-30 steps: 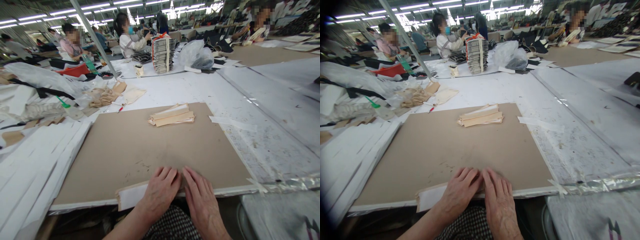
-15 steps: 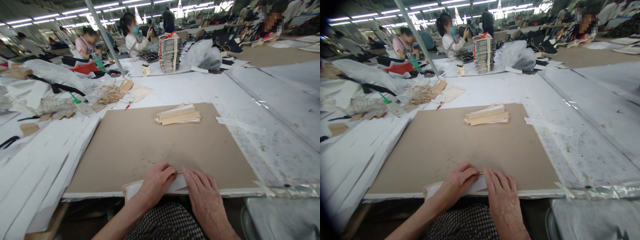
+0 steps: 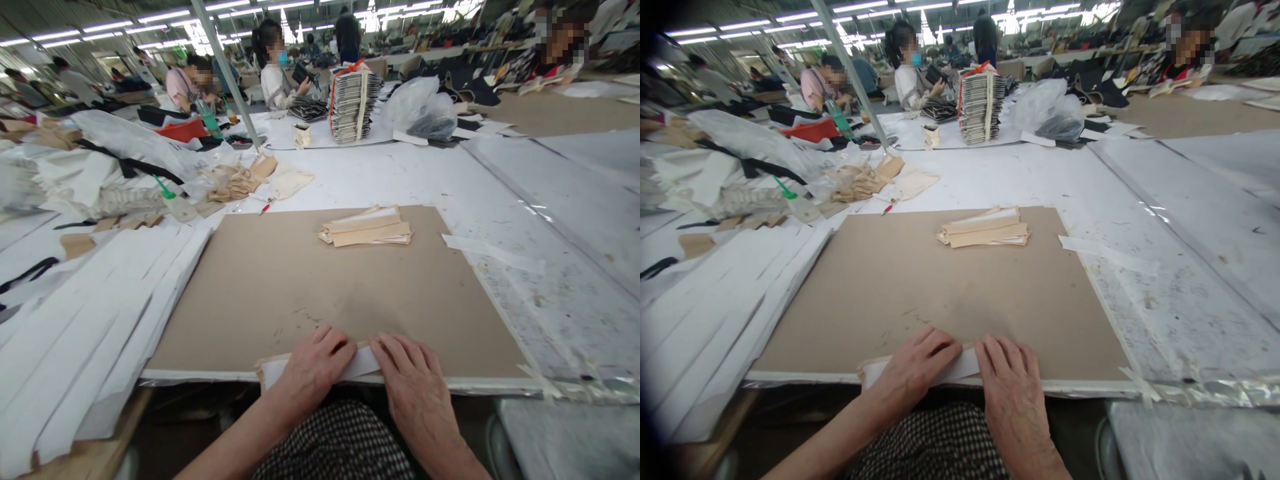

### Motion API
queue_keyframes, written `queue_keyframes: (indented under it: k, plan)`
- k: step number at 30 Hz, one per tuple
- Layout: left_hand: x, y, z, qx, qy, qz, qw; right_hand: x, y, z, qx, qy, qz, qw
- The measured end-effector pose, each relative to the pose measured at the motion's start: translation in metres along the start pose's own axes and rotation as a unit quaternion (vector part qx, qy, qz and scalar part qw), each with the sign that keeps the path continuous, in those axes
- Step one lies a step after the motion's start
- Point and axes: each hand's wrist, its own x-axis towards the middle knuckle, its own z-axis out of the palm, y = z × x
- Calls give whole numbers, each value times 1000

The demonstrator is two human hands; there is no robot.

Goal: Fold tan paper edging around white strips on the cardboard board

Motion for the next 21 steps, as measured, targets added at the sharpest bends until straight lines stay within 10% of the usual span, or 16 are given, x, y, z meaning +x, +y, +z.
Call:
queue_keyframes:
  k: [21]
  plan:
    - [-41,-16,-7,67,-8,13,998,3,-17,-5,-108,-52,-66,991]
